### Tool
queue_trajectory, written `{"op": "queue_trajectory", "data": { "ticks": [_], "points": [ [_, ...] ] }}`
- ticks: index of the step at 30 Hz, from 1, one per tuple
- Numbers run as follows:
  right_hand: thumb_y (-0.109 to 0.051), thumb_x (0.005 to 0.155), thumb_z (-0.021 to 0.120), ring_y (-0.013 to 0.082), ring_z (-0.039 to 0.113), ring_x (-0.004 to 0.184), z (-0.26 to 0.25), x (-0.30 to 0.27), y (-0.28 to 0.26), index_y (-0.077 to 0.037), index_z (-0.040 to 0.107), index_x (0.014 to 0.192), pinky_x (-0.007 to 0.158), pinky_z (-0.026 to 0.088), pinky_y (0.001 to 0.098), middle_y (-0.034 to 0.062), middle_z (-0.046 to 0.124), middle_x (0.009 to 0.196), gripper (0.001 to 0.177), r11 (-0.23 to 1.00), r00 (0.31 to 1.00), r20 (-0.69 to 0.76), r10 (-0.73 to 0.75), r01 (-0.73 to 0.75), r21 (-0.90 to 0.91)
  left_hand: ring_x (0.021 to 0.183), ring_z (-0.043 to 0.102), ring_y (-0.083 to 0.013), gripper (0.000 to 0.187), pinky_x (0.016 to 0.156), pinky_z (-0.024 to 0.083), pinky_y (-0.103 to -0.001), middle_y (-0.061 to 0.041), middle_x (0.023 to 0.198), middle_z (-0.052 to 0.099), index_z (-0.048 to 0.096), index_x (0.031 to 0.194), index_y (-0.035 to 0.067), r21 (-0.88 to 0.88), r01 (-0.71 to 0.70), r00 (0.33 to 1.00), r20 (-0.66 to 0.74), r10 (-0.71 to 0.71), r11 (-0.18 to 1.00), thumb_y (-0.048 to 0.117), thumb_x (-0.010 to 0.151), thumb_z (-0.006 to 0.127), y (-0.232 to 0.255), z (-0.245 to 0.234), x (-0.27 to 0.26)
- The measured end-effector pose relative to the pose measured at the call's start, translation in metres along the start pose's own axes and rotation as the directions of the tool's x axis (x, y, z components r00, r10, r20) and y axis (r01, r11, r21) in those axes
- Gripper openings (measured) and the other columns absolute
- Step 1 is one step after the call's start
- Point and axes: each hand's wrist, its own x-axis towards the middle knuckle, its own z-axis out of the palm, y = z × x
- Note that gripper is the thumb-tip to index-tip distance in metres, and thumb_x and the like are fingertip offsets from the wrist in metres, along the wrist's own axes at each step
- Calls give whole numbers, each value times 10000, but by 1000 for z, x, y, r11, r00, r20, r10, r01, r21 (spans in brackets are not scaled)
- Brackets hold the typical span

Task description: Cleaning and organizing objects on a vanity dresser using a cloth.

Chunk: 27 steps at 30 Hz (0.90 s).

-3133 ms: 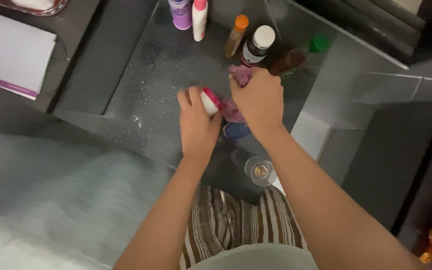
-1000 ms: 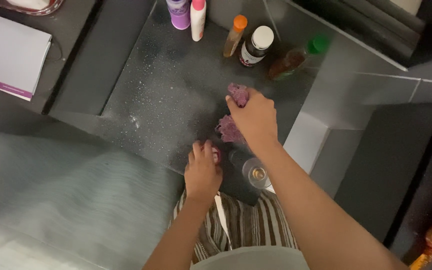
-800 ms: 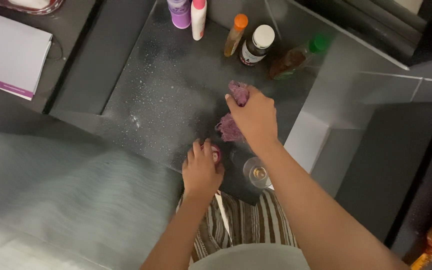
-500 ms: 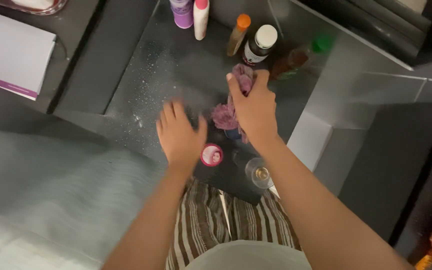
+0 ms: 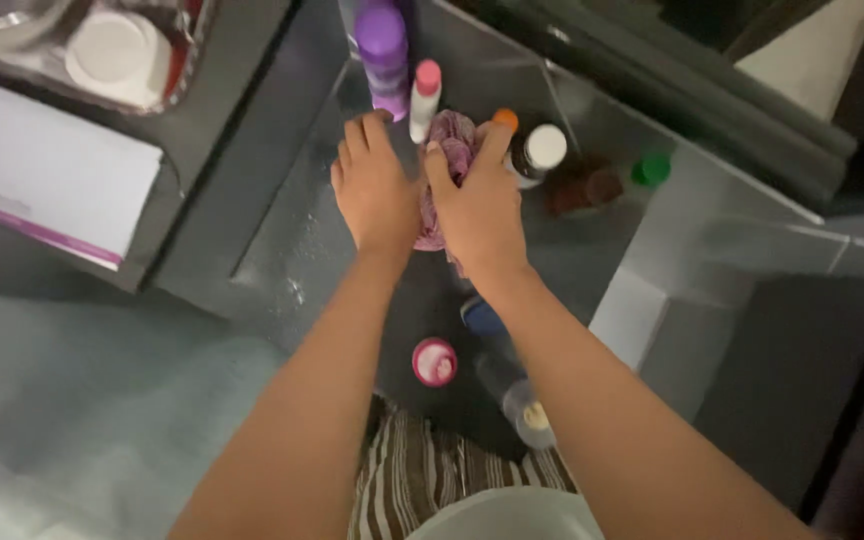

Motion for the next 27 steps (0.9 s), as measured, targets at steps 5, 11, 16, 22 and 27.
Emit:
{"op": "queue_trajectory", "data": {
  "ticks": [5,11,16,22,27],
  "points": [
    [-307,982,656,456,703,949,14,31,-15,-39,396,1204,820,537,524,255,663,1036,434,997,999,50,7,-3,-79,1241,568,-322,526,1008,443,-479,-110,1292,569,491,1323,103,66,14,1000,-13,-13,998,350,916,716,-13,20,33],
    [-287,966,605,422,732,802,22,62,-38,-51,369,1152,712,579,509,221,685,872,382,997,994,83,66,-63,-36,1282,559,-332,637,998,461,-491,-126,1328,579,430,1363,95,11,108,994,-18,-108,994,341,861,735,-13,31,68],
    [-262,934,558,377,760,705,24,77,-49,-48,353,1110,621,607,447,206,665,859,344,986,977,136,164,-167,6,1267,572,-348,652,967,442,-523,-144,1308,631,431,1362,110,-64,142,988,-48,-145,988,305,840,770,-16,46,82],
    [-205,960,629,443,686,847,36,79,-25,-10,391,1155,771,529,536,266,657,959,364,988,994,3,-112,111,-111,1105,681,-400,595,934,538,-502,-163,1258,678,484,1370,113,-190,128,991,-9,-132,973,317,892,774,-28,57,86],
    [-200,1013,573,421,693,938,34,71,-28,20,407,1225,827,542,500,272,647,1059,347,984,987,-9,-162,161,-73,1068,664,-454,660,845,549,-521,-220,1307,610,463,1346,45,-235,109,985,-103,-136,966,303,841,801,-23,30,62]
  ]
}}
